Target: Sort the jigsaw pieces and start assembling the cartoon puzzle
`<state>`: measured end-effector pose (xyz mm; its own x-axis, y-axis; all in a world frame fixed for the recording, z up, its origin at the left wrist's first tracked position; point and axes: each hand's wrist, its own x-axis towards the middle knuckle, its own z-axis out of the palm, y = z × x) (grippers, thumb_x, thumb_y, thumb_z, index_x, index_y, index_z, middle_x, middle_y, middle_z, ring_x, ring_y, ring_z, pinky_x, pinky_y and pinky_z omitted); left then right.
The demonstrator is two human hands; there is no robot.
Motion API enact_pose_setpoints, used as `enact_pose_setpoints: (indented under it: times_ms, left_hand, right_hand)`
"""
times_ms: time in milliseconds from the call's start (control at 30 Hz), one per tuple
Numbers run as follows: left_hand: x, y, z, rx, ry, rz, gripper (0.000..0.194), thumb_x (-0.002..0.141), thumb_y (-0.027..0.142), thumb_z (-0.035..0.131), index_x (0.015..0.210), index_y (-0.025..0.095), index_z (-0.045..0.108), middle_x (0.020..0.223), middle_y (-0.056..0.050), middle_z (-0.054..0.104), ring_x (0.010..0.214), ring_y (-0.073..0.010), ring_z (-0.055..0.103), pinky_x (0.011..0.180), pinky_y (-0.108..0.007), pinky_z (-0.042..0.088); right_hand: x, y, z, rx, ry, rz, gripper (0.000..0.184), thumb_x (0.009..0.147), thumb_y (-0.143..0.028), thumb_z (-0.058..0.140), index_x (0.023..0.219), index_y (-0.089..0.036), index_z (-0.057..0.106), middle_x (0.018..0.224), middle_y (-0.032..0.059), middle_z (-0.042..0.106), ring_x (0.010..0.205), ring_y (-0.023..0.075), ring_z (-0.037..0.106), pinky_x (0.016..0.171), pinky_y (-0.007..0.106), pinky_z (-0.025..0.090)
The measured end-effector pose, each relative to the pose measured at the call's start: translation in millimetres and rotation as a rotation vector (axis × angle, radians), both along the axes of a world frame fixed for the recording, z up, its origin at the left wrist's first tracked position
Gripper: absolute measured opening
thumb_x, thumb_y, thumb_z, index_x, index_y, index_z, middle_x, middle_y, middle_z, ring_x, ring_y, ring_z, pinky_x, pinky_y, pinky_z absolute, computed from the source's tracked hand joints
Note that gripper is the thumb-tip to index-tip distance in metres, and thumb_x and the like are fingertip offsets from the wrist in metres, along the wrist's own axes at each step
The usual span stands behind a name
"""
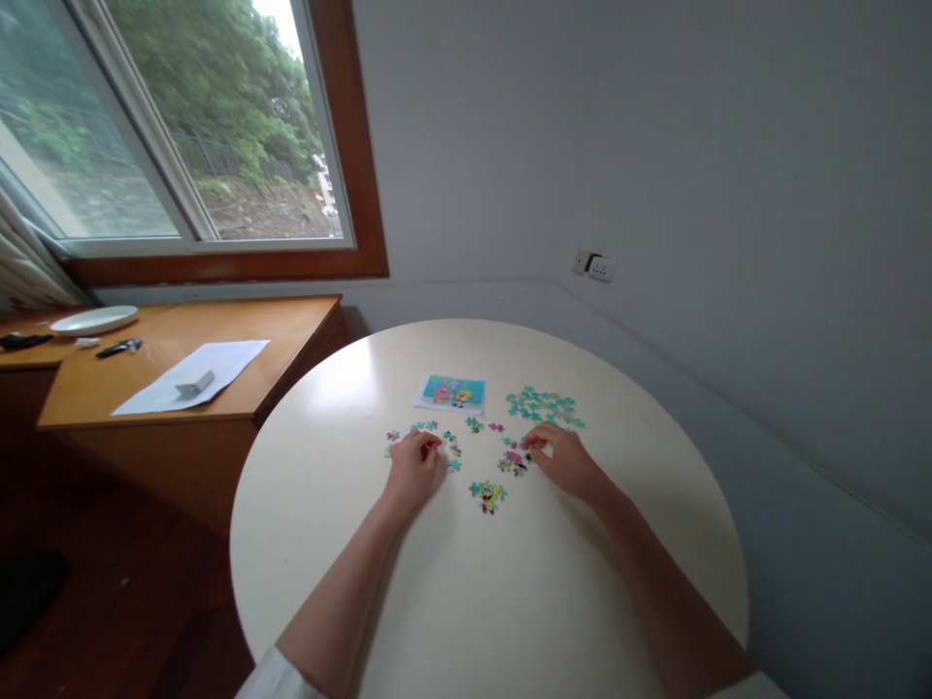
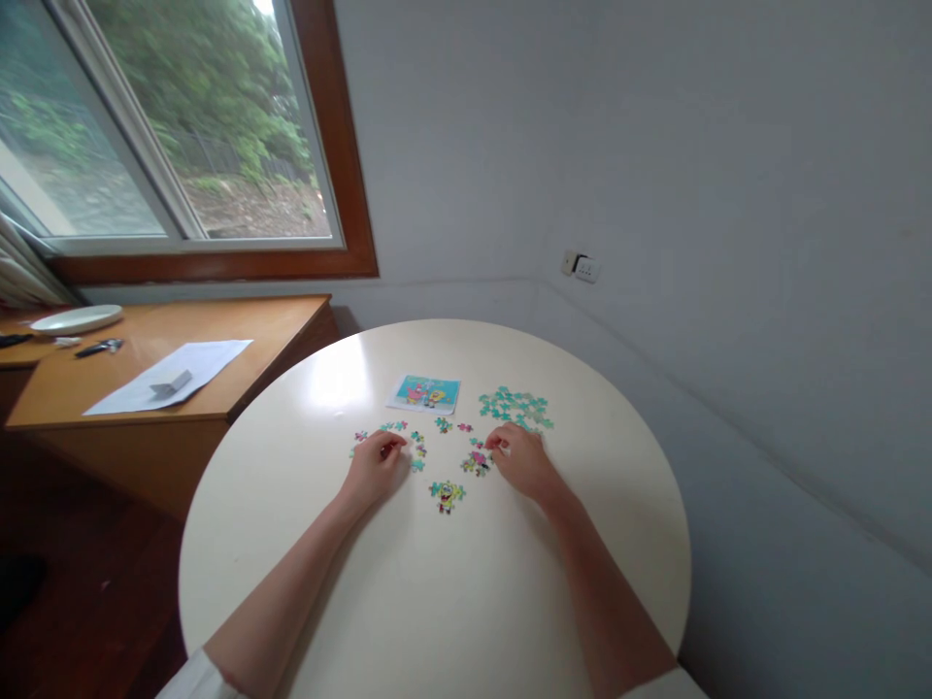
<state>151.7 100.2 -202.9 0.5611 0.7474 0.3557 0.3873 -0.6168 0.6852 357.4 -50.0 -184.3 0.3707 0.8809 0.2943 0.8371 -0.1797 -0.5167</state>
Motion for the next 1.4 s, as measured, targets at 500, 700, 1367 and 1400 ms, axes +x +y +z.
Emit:
enact_pose_setpoints:
  times_ms: [500,700,1367,1400]
  left_hand:
    - [-0.3,-6.9,5.2,0.037,0.036,-0.05,0.014,0.072,0.011,0.053,0.074,0.019,0.064,0.078,-0.003,0.065,0.068,-0.0144,0.057,0.074,-0.032,0.043]
    - [0.1,-12.6,7.7,0.069,0.103,-0.168,0.01,0.073,0.018,0.06,0.08,0.022,0.065,0.091,-0.004,0.064,0.094,-0.0211,0.056,0.088,-0.04,0.034]
    - [-1.1,-12.8,10.7,0.048,0.216,-0.198,0.012,0.075,0.017,0.059,0.084,0.02,0.066,0.095,-0.004,0.066,0.096,-0.021,0.055,0.09,-0.041,0.027]
    - [-1.1,-12.7,10.4,0.051,0.216,-0.196,0.012,0.075,0.016,0.059,0.084,0.02,0.066,0.095,-0.004,0.066,0.096,-0.021,0.055,0.09,-0.041,0.027]
  right_hand:
    - [-21.3,11.6,-16.4,-0.037,-0.092,-0.063,0.016,0.078,-0.02,0.052,0.082,-0.022,0.068,0.088,0.0041,0.064,0.088,0.0195,0.056,0.079,0.034,0.035]
    - [-26.1,10.1,-10.3,-0.082,-0.08,-0.051,0.014,0.078,-0.029,0.058,0.086,-0.022,0.067,0.093,0.0043,0.064,0.092,0.0213,0.054,0.081,0.036,0.033]
    - [-21.8,12.0,-14.1,-0.038,-0.06,-0.067,0.014,0.078,-0.018,0.056,0.087,-0.021,0.066,0.092,0.0043,0.066,0.091,0.0206,0.057,0.081,0.035,0.036]
    - [-20.7,11.8,-14.4,-0.03,-0.058,-0.063,0.014,0.078,-0.018,0.055,0.087,-0.021,0.066,0.093,0.0043,0.066,0.091,0.0207,0.057,0.081,0.035,0.036]
